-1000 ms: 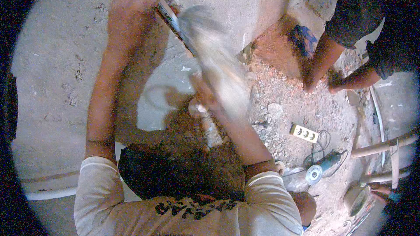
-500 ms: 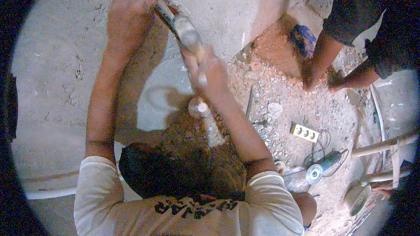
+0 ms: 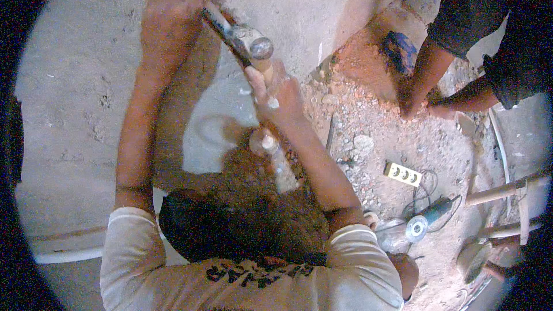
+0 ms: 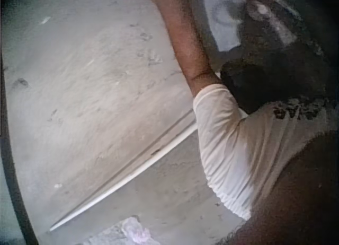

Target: The person installs pipes by hammering them into a wall groove and connecting sections by hand.

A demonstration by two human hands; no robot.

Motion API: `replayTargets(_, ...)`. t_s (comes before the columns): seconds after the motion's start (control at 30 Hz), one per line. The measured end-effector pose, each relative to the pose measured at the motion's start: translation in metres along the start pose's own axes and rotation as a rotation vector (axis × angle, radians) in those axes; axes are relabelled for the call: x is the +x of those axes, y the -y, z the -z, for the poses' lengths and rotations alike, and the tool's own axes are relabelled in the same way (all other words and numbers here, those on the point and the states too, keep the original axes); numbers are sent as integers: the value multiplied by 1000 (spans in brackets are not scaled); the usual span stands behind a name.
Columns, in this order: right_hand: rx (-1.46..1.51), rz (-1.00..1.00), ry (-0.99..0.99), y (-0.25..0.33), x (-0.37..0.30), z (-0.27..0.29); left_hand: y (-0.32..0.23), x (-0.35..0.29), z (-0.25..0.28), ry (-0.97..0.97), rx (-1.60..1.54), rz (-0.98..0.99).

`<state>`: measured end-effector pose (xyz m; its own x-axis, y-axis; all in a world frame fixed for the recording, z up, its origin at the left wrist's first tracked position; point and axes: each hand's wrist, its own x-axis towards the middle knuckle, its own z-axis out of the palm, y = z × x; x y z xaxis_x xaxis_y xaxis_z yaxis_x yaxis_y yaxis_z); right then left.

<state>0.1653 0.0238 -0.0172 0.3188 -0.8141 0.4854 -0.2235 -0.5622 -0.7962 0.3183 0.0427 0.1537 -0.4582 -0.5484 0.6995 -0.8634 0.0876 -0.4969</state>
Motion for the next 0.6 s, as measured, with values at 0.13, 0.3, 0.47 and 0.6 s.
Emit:
replayTargets(0.13, 20, 218, -205, 17, -2, 25, 3, -5, -4, -56, 31, 48)
replayTargets(0.3, 738, 392, -253, -10, -24, 0, 0, 4, 4, -13, 35, 9)
replayTargets(0.47, 43, 32, 3, -3, -6, 2, -1, 5, 1, -54, 26, 11)
replayTargets(0.6, 264, 131, -102, 11, -8, 30, 1, 3, 0, -62, 54, 15)
